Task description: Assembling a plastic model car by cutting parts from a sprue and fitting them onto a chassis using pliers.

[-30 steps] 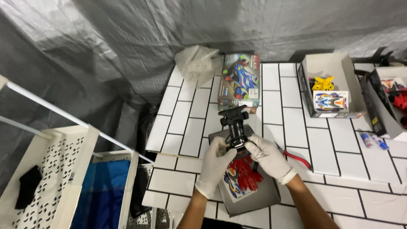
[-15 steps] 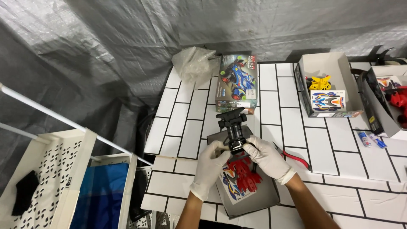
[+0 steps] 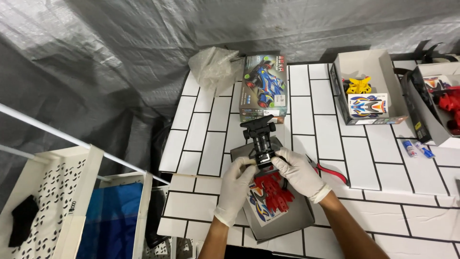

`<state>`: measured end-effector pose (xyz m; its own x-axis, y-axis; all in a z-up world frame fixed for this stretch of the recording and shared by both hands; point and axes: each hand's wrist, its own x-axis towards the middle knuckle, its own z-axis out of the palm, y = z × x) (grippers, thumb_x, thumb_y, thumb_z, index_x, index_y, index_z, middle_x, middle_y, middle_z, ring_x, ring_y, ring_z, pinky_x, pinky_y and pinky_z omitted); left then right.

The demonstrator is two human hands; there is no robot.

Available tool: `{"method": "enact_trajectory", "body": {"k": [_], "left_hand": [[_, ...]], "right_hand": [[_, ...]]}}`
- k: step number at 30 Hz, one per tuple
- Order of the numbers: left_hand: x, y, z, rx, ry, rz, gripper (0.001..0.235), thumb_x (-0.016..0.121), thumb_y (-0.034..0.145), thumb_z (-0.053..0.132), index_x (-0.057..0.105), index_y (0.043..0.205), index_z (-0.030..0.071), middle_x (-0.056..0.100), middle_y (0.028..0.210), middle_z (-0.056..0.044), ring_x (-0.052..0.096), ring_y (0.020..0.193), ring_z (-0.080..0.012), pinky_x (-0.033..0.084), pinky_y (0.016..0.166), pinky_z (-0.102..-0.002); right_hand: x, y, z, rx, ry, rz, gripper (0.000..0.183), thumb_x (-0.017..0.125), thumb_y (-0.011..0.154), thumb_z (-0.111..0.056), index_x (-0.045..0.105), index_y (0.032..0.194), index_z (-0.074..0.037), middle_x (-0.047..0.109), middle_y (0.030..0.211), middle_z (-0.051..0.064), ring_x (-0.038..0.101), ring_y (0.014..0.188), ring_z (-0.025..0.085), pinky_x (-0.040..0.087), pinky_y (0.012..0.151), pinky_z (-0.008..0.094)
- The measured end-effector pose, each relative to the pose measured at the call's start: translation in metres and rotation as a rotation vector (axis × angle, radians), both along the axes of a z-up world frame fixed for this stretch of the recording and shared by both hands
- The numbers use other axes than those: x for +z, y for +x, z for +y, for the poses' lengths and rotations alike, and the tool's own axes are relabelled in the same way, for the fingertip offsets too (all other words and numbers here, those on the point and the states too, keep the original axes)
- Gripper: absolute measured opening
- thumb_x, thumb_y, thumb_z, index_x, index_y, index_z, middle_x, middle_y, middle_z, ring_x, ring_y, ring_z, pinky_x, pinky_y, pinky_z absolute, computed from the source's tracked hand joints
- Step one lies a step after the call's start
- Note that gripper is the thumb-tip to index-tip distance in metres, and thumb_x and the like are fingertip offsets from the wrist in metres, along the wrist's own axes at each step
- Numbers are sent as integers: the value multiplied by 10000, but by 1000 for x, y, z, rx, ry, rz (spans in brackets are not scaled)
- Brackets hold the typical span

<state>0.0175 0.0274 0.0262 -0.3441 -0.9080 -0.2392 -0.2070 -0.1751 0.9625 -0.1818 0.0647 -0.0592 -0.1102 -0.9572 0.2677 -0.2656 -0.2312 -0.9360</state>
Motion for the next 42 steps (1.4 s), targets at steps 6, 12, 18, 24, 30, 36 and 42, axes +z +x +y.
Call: {"method": "enact_trajectory", "body": {"k": [6,12,18,24,30,36,42], "left_hand": [[-22,6,-6,-58,-74,158,306,519,988,51,755,1183,68,564,928,-9,493,700,-102,428,679,-216],[-26,23,-15,22,-138,173,328,459,839,69,775,924,93,486,623,-35,483,580,-122,444,598,-254],[41,5,-3,-63,-211,-37,351,627,809,166,743,1136,110,471,738,-20,497,734,-123,491,742,-295],[20,7,-15,-134,-200,-99,312,723,812,132,735,1119,77,617,777,-82,589,779,-161,548,783,-354],[-36,6,-29,-140,-251,-101,81,739,837,152,717,904,112,442,636,-30,485,651,-112,468,634,-284],[-52,8,-26,-177,-320,-56,88,683,918,119,674,835,88,535,628,-51,507,663,-102,485,636,-264],[-58,4,-27,-173,-250,-19,73,664,910,99,681,839,100,575,662,-35,531,717,-92,505,683,-264]], "right_hand": [[-13,-13,-3,18,-11,-72,199,551,1054,-265,662,1073,-101,612,990,-18,543,928,112,456,897,269],[2,-2,5,-198,84,-73,187,679,989,-113,671,1141,-3,697,945,127,631,930,176,579,898,431],[75,24,12,-111,66,-34,204,743,932,-118,717,1119,-42,734,942,108,665,908,178,581,913,435],[67,24,9,-111,61,-133,133,720,951,-85,707,1073,-34,707,904,86,647,867,174,569,920,425],[31,9,5,-123,100,-142,106,709,974,-118,743,1021,-29,689,795,80,588,770,171,559,829,395],[12,3,3,-108,124,-203,109,691,991,-119,764,956,-46,671,688,77,598,681,164,550,747,344],[14,2,5,-127,128,-175,118,684,989,-141,752,954,-51,665,650,82,618,626,151,541,655,306]]}}
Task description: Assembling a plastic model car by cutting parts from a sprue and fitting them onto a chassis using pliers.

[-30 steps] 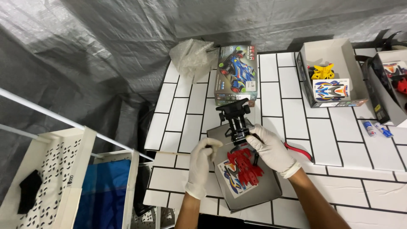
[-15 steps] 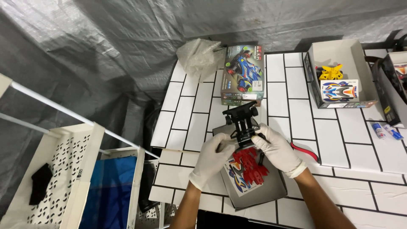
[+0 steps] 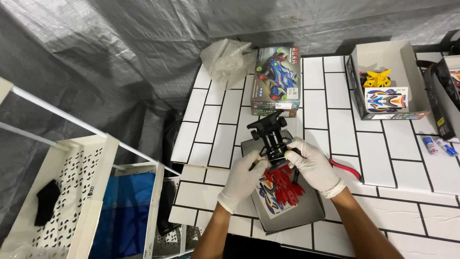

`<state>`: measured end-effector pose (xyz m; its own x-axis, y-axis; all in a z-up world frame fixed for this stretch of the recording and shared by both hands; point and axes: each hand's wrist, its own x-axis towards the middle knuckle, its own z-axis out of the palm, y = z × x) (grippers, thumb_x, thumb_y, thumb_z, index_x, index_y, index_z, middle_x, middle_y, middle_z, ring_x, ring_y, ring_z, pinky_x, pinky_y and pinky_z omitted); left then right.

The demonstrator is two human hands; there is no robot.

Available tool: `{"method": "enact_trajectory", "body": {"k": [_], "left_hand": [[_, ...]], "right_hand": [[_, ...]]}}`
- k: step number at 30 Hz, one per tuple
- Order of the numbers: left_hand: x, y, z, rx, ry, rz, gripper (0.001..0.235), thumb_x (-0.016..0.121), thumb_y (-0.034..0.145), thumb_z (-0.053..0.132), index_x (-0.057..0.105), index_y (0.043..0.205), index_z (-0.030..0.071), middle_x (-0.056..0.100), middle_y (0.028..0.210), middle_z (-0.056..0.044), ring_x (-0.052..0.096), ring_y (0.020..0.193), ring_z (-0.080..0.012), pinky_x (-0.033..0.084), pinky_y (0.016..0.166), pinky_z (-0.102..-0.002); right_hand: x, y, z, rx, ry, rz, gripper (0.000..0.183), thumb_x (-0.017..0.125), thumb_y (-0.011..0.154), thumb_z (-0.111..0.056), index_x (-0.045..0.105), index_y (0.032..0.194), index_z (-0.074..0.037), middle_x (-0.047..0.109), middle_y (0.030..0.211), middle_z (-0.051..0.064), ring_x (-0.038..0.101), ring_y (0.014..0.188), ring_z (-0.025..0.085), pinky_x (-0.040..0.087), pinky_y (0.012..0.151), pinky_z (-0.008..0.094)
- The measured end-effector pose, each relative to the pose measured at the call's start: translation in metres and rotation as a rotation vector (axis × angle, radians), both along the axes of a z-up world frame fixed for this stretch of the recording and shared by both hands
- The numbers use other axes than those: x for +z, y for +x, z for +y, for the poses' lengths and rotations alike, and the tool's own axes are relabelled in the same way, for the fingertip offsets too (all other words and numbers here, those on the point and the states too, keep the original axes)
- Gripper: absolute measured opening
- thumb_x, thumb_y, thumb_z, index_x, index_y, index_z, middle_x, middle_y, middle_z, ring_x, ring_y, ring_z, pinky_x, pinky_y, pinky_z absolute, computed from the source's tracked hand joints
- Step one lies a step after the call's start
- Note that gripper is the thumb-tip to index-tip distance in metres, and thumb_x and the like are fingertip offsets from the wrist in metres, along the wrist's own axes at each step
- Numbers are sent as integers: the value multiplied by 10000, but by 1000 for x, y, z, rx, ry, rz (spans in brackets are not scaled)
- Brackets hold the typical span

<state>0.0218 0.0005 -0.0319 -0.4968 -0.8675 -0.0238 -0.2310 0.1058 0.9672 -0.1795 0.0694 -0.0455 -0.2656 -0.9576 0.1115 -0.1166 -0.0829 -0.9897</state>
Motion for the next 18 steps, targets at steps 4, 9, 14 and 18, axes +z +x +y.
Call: {"method": "enact_trajectory", "body": {"k": [4,9,14,18], "left_hand": [[9,2,6,59,-15,-1,47,686,889,100,706,847,109,609,667,-53,560,712,-93,526,691,-270],[5,0,8,76,-27,33,39,726,879,99,706,846,95,665,692,-66,588,728,-81,553,695,-285],[9,2,9,113,-24,28,82,730,868,99,690,797,106,634,650,-51,581,686,-89,550,673,-294],[-4,1,8,116,-36,31,103,717,873,82,680,778,98,640,631,-51,568,680,-78,542,649,-282]], "right_hand": [[6,2,1,-15,-2,-6,94,696,969,-135,750,988,-60,679,726,70,655,667,162,586,690,336],[20,19,2,-75,47,-26,189,762,902,-99,702,1055,-6,672,802,132,684,667,205,600,696,376],[16,16,-1,-69,42,17,149,744,926,-111,708,1035,-15,681,790,149,694,662,204,614,646,359],[1,12,-2,-53,46,4,137,712,960,-128,719,1045,-21,693,810,140,714,678,201,619,631,351]]}}
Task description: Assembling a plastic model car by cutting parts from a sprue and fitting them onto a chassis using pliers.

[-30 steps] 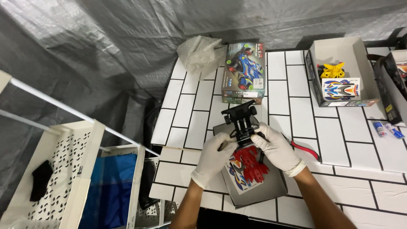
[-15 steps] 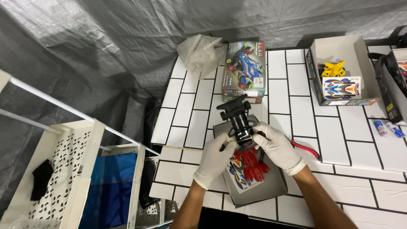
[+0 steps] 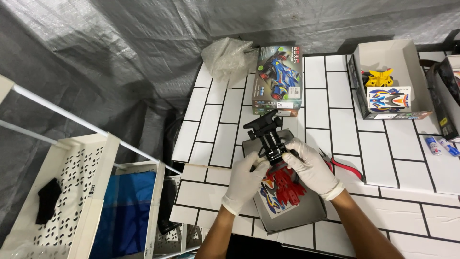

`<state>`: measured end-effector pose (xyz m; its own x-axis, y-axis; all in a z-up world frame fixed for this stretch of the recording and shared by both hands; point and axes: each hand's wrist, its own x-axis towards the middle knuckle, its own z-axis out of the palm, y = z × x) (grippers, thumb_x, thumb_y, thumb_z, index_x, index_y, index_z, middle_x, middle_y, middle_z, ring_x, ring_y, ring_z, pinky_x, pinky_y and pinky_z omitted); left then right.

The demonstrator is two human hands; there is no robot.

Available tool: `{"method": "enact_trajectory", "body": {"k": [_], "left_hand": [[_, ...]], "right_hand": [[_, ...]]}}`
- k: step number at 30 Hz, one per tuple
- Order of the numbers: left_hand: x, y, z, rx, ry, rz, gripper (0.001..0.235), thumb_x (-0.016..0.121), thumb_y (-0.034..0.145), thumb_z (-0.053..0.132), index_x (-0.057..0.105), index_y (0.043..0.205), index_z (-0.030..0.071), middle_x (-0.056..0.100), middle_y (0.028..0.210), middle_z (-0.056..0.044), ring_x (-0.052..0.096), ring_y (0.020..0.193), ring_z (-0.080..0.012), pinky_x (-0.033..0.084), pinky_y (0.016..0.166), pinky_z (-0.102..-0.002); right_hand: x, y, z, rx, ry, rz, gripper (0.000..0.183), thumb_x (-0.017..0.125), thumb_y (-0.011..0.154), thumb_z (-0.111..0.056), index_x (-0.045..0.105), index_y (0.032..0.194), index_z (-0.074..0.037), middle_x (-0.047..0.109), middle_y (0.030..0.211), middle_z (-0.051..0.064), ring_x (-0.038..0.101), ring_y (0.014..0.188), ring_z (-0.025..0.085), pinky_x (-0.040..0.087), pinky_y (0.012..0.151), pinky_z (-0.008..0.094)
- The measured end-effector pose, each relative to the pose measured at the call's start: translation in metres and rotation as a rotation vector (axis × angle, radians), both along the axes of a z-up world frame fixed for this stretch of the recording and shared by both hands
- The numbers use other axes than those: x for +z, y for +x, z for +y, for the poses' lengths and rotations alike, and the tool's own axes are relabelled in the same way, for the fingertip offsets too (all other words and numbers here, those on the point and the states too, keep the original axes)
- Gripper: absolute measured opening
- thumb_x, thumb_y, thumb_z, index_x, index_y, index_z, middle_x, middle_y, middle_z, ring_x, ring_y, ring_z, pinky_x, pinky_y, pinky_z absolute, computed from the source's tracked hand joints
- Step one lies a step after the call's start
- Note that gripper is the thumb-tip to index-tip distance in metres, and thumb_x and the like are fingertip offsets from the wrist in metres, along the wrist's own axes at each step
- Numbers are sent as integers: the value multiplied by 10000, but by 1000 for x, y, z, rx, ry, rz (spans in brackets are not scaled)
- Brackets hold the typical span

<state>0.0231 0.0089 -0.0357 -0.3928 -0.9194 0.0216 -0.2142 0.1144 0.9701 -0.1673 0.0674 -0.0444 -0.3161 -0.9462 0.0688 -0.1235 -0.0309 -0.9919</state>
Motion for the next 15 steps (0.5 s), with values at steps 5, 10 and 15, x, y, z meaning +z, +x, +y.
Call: {"method": "enact_trajectory", "body": {"k": [5,10,15], "left_hand": [[9,-1,1,-44,17,-13,102,674,877,66,671,777,85,636,635,-56,561,691,-94,537,664,-300],[6,4,-6,-113,41,-13,107,671,884,72,676,780,99,643,658,-25,555,711,-95,535,695,-296],[19,8,-4,-147,85,-26,119,670,872,93,644,758,71,607,637,-41,568,710,-135,530,711,-313]], "right_hand": [[-7,-1,0,19,-33,29,168,645,1003,-121,655,1101,15,640,884,192,680,719,245,645,658,400],[-11,0,3,66,-125,100,184,604,1025,-162,629,1106,1,654,888,184,731,710,260,675,666,411],[7,1,12,-8,-311,524,245,593,1027,-172,611,1175,22,690,1016,279,715,1025,455,588,863,548]]}}
